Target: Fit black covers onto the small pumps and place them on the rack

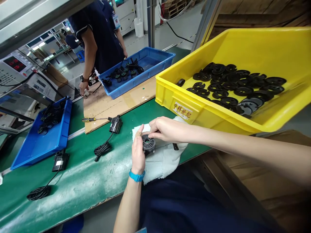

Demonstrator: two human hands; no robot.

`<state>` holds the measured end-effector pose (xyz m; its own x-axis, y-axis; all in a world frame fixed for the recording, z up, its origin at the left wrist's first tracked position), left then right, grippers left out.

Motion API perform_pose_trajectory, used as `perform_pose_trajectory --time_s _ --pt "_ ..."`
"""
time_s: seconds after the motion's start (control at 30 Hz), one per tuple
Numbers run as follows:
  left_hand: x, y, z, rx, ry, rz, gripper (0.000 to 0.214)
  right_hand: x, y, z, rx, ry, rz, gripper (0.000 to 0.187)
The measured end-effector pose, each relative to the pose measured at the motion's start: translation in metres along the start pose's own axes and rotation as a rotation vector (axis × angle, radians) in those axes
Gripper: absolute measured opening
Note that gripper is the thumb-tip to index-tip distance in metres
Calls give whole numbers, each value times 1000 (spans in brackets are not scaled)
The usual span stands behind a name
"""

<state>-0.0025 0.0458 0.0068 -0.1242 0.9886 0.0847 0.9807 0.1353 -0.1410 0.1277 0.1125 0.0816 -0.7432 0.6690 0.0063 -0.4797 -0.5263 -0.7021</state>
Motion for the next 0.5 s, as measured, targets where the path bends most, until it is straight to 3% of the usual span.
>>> perform_pose_trajectory --time_s 0.2,0.5 --pt "-1 2 9 -188 -9 160 47 -5 -3 -2 1 16 5 24" --pt "2 -2 6 -44 98 73 52 0 -2 6 31 81 -40 22"
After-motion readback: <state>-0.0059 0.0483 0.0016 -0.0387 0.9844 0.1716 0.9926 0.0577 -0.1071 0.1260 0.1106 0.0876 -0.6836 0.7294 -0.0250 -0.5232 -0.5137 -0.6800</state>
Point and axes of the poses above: each hand's wrist, its own x-axis towards the middle knuckle, its own y-axis out of the palm, z = x × y, the point moved 5 cm from there along x, towards the middle knuckle, and after that the axes turned 14 degrees about x, right-handed, at the moved point
